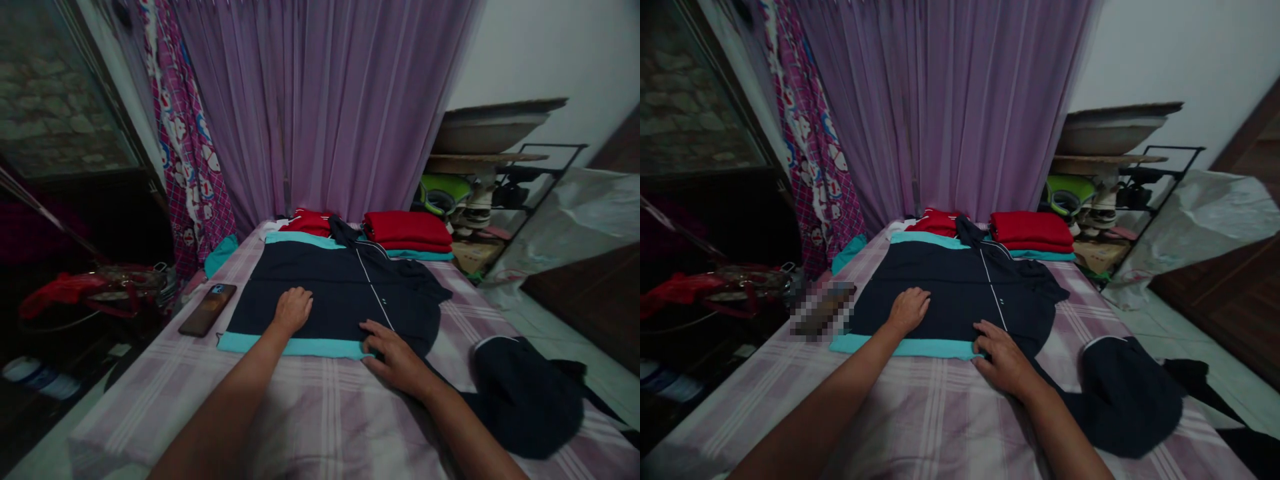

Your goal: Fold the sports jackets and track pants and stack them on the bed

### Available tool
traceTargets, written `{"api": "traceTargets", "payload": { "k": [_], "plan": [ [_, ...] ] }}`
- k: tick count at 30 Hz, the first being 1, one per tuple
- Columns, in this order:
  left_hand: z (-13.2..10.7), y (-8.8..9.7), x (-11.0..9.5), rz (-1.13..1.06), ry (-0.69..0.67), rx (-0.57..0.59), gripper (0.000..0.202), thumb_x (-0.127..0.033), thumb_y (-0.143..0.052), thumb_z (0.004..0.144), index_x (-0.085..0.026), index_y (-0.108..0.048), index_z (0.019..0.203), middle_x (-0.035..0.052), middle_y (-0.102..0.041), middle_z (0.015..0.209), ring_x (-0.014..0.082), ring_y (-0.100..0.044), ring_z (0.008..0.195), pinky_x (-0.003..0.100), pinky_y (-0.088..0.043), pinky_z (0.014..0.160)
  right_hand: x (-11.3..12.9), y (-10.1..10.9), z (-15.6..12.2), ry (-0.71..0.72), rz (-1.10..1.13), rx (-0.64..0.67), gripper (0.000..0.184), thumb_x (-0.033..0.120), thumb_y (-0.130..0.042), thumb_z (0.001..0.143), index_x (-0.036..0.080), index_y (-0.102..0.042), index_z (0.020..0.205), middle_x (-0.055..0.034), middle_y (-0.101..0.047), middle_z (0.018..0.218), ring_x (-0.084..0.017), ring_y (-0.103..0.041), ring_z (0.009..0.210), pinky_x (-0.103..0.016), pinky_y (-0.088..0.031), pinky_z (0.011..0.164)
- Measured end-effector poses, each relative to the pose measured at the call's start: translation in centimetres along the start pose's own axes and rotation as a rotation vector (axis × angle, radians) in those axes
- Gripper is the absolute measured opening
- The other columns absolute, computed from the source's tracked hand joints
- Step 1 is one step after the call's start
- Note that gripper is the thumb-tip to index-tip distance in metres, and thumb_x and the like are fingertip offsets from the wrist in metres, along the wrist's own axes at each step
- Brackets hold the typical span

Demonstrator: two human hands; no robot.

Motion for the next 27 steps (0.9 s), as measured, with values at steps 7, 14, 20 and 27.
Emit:
{"api": "traceTargets", "payload": {
  "k": [7, 14, 20, 27],
  "plan": [
    [0.1, -0.3, 0.3, -0.026, 0.042, 0.029, 0.034, -0.033, -0.038, 0.099, -0.020, -0.068, 0.109, 0.0094, -0.068, 0.106, 0.0225, -0.061, 0.101, 0.037, -0.044, 0.090, -1.8, 0.2, -0.9, 0.000, 0.187, 0.029, 0.024, 0.040, -0.061, 0.085, 0.026, -0.079, 0.093, -0.0097, -0.068, 0.126, -0.029, -0.053, 0.128, -0.052, -0.039, 0.109],
    [-0.5, -0.9, 1.1, -0.119, -0.016, 0.117, 0.040, -0.042, -0.041, 0.097, -0.022, -0.064, 0.124, 0.0092, -0.066, 0.124, 0.0235, -0.058, 0.116, 0.037, -0.044, 0.098, -1.2, 1.0, -1.9, -0.020, 0.180, 0.029, 0.030, 0.046, -0.059, 0.085, 0.026, -0.080, 0.090, -0.0101, -0.069, 0.123, -0.028, -0.055, 0.127, -0.051, -0.038, 0.109],
    [-5.0, -1.3, 1.9, -0.169, -0.010, 0.271, 0.062, -0.059, -0.034, 0.095, -0.027, -0.042, 0.147, 0.0067, -0.039, 0.156, 0.0267, -0.032, 0.144, 0.049, -0.025, 0.117, 1.0, 3.2, 1.5, -0.044, -0.023, 0.023, 0.034, 0.041, -0.049, 0.091, 0.025, -0.078, 0.083, -0.0061, -0.075, 0.109, -0.022, -0.068, 0.106, -0.036, -0.052, 0.092],
    [-7.5, -1.0, 1.5, -0.135, 0.076, 0.268, 0.063, -0.058, -0.034, 0.095, -0.026, -0.037, 0.150, 0.0091, -0.032, 0.159, 0.0290, -0.024, 0.148, 0.057, -0.017, 0.118, 3.2, 1.7, 6.9, -0.084, -0.255, -0.233, 0.052, 0.043, -0.043, 0.096, 0.024, -0.047, 0.145, -0.0105, -0.043, 0.152, -0.026, -0.037, 0.141, -0.053, -0.029, 0.114]
  ]
}}
Point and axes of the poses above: each hand's wrist, its own z-axis towards the middle knuckle, its own y-axis out of the back of the hand, x = y × z, the point moved 10 cm from there along z, towards the middle knuckle
